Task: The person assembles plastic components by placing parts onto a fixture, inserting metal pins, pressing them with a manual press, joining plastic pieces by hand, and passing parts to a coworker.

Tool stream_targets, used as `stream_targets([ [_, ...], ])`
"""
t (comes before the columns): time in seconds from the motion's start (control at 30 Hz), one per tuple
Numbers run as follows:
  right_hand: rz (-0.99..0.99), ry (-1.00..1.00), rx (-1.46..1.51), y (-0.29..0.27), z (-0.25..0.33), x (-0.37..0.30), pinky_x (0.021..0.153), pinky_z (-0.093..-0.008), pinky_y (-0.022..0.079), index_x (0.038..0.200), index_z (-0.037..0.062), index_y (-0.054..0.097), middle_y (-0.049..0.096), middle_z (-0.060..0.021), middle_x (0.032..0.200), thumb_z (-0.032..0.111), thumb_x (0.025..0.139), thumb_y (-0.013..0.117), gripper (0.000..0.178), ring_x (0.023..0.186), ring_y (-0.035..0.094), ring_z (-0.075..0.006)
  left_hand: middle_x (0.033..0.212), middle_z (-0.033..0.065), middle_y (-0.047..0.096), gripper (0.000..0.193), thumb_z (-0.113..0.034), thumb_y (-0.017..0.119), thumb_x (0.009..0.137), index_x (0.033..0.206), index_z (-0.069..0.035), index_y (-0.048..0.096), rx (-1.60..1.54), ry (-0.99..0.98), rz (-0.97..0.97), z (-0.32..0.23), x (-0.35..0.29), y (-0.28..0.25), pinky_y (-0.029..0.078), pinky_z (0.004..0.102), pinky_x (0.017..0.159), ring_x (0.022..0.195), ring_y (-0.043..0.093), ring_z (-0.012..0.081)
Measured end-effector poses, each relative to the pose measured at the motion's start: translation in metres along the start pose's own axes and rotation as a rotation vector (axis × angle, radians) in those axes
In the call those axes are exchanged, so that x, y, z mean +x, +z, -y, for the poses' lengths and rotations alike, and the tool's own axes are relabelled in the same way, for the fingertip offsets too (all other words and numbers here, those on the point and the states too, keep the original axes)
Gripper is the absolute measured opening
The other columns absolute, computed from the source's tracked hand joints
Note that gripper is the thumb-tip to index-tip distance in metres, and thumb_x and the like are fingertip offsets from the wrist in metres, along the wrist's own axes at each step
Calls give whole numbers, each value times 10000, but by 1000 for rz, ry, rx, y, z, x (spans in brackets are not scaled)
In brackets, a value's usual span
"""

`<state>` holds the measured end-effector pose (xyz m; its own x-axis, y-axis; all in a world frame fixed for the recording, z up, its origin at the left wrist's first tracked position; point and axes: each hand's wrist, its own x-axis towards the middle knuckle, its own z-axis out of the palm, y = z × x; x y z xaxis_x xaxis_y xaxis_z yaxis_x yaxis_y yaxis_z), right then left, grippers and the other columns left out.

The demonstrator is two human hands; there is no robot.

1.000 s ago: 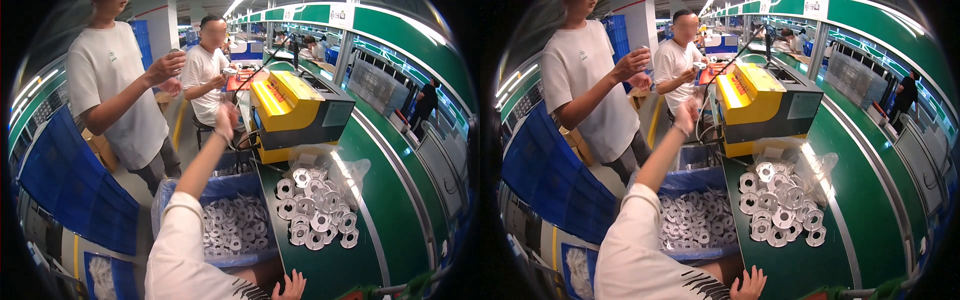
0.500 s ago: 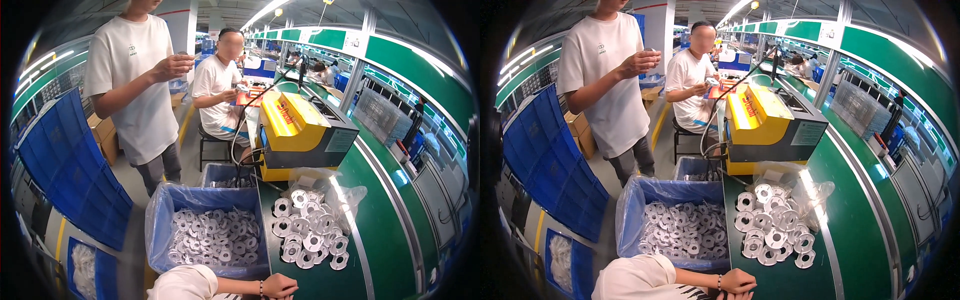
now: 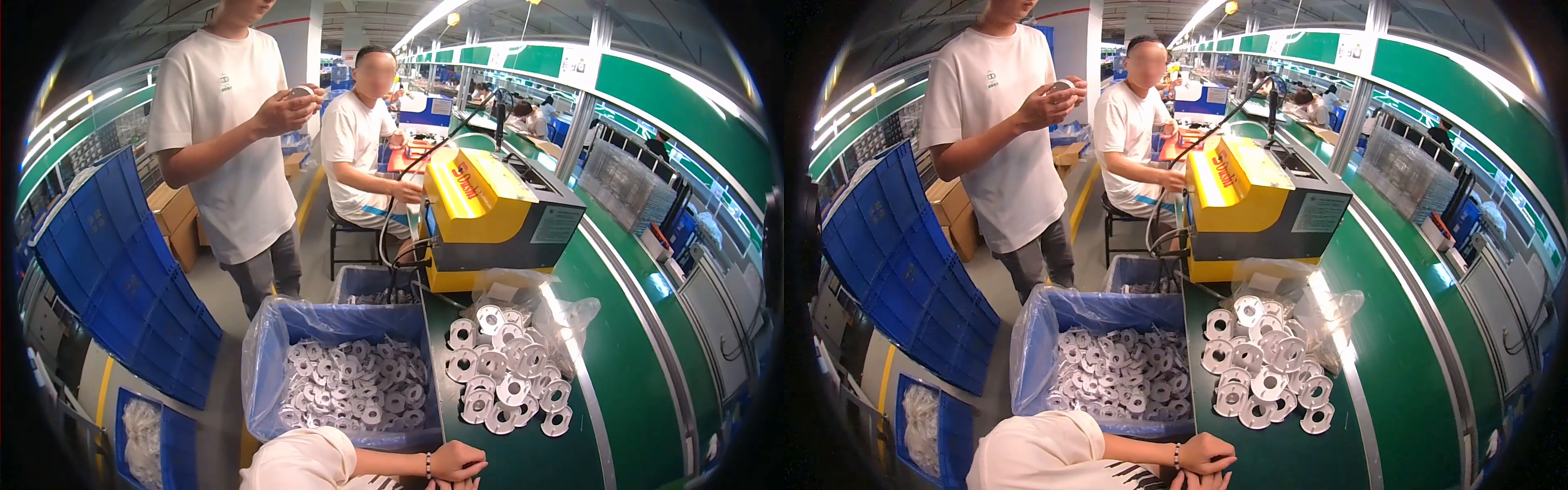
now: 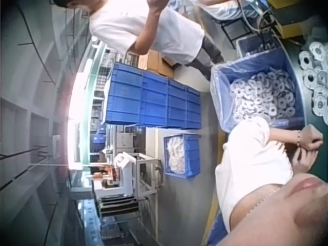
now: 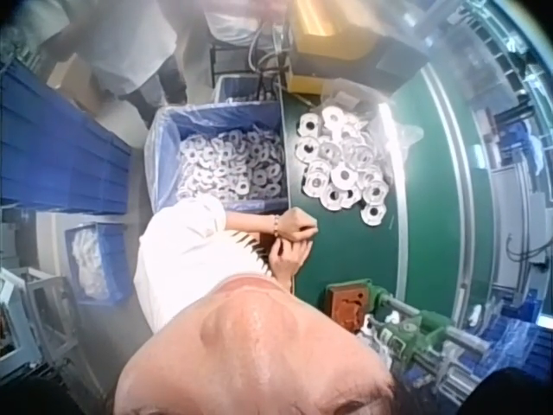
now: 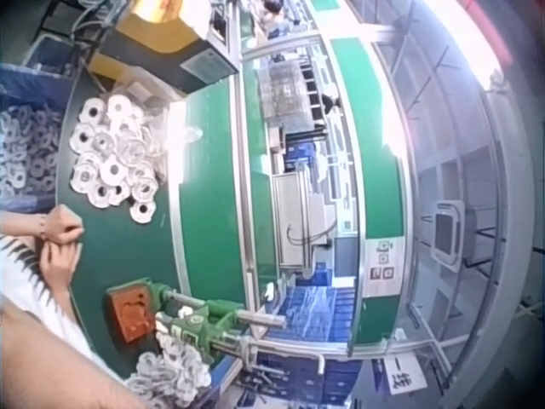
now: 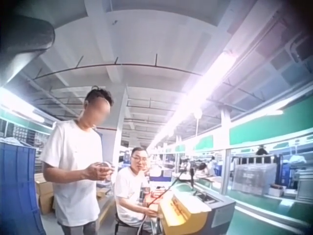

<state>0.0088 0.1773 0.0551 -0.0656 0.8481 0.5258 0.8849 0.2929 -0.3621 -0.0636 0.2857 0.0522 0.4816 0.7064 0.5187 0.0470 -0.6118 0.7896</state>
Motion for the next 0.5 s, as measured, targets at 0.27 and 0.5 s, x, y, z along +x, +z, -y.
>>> stream_targets([
  [0.27,-135,3,103,-5,5,7,903,-487,385,808,34,636,596,-184,925,112,713,649,124,959,531,-394,549,119,477,199,-179,534,805,659,-53,488,43,-34,1,2,-1,6,395,373,456,511,515,312],
  [0.5,-155,81,317,-24,2,-1,821,-406,451,841,8,621,608,-174,975,24,722,635,121,939,557,-355,542,128,488,173,-172,541,820,704,-44,529,11,-50,-76,1,2,7,386,334,451,478,503,283],
])
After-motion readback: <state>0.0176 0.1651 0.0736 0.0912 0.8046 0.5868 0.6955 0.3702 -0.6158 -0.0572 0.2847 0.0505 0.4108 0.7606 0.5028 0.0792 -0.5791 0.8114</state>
